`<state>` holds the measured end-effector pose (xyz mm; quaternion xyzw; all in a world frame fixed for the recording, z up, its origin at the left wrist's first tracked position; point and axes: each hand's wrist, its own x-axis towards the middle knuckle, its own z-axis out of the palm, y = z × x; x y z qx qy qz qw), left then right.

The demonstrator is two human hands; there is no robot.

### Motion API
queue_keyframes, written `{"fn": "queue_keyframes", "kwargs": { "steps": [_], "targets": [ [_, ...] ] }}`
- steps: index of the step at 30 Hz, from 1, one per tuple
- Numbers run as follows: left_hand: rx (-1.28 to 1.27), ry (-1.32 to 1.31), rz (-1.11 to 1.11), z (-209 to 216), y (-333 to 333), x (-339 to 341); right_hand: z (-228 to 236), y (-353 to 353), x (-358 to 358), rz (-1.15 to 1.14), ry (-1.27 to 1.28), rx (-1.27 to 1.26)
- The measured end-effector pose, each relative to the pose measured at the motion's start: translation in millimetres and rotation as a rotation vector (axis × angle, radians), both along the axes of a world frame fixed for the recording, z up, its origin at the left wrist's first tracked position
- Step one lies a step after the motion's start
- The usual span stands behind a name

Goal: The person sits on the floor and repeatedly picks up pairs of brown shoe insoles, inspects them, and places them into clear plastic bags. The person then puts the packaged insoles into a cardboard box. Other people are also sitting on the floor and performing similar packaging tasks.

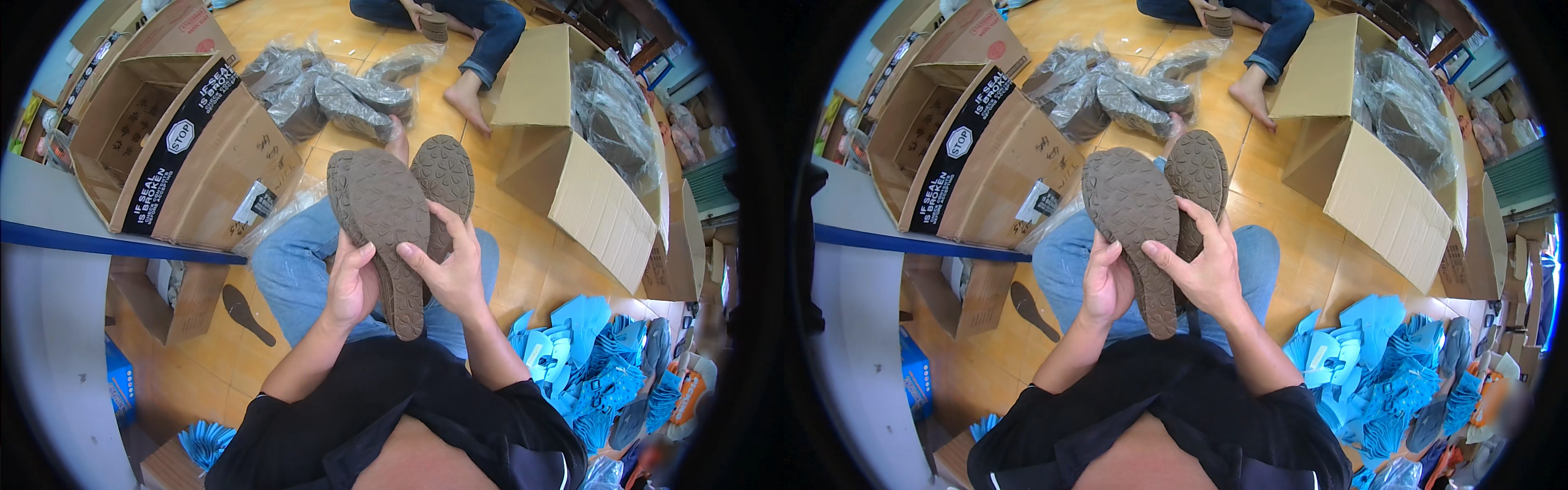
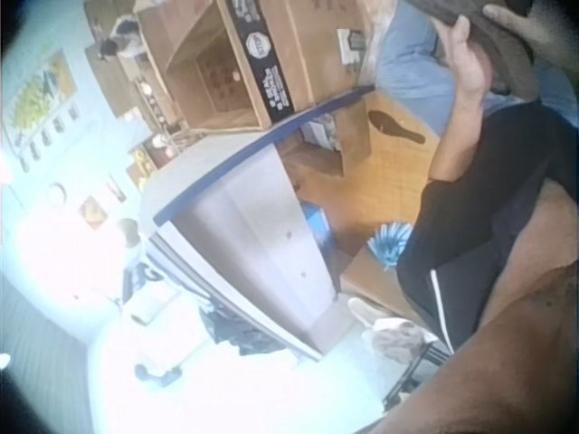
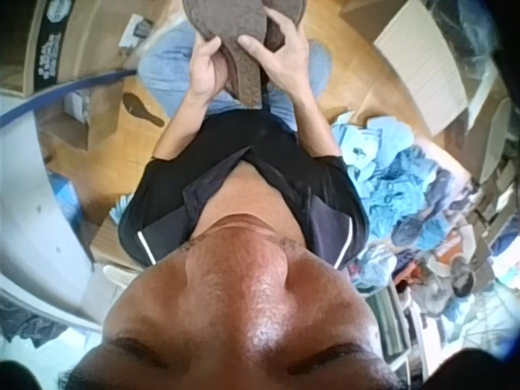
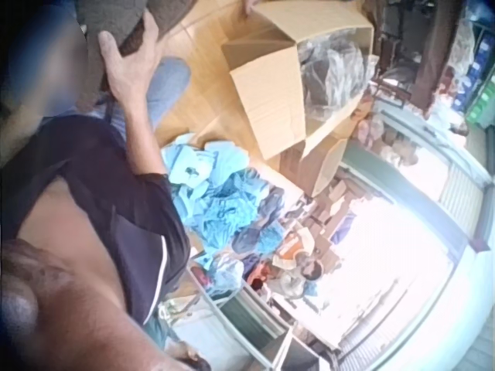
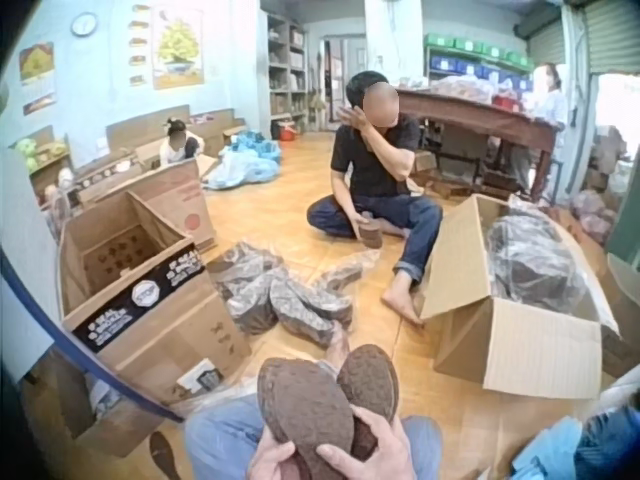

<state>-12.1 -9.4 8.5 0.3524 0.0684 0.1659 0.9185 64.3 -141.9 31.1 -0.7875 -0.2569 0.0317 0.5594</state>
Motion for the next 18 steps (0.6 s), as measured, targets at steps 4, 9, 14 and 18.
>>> {"fn": "queue_keyframes", "kwargs": {
  "steps": [4,9,14,18],
  "targets": [
    [0.072,0.056,0.039,3.1,0.7,-1.5,4.2,0.9,-3.3,-0.021,0.032,0.026],
    [0.083,0.019,0.054,1.2,-2.4,-0.2,2.5,-2.8,-3.3,-0.054,0.093,0.07],
    [0.099,0.058,0.197,-3.5,0.2,-3.7,-2.6,-4.5,-0.5,-0.165,0.421,0.495],
    [0.062,0.076,0.229,-7.3,9.4,-6.3,0.9,-15.7,21.4,-0.31,0.51,0.644]
  ]
}}
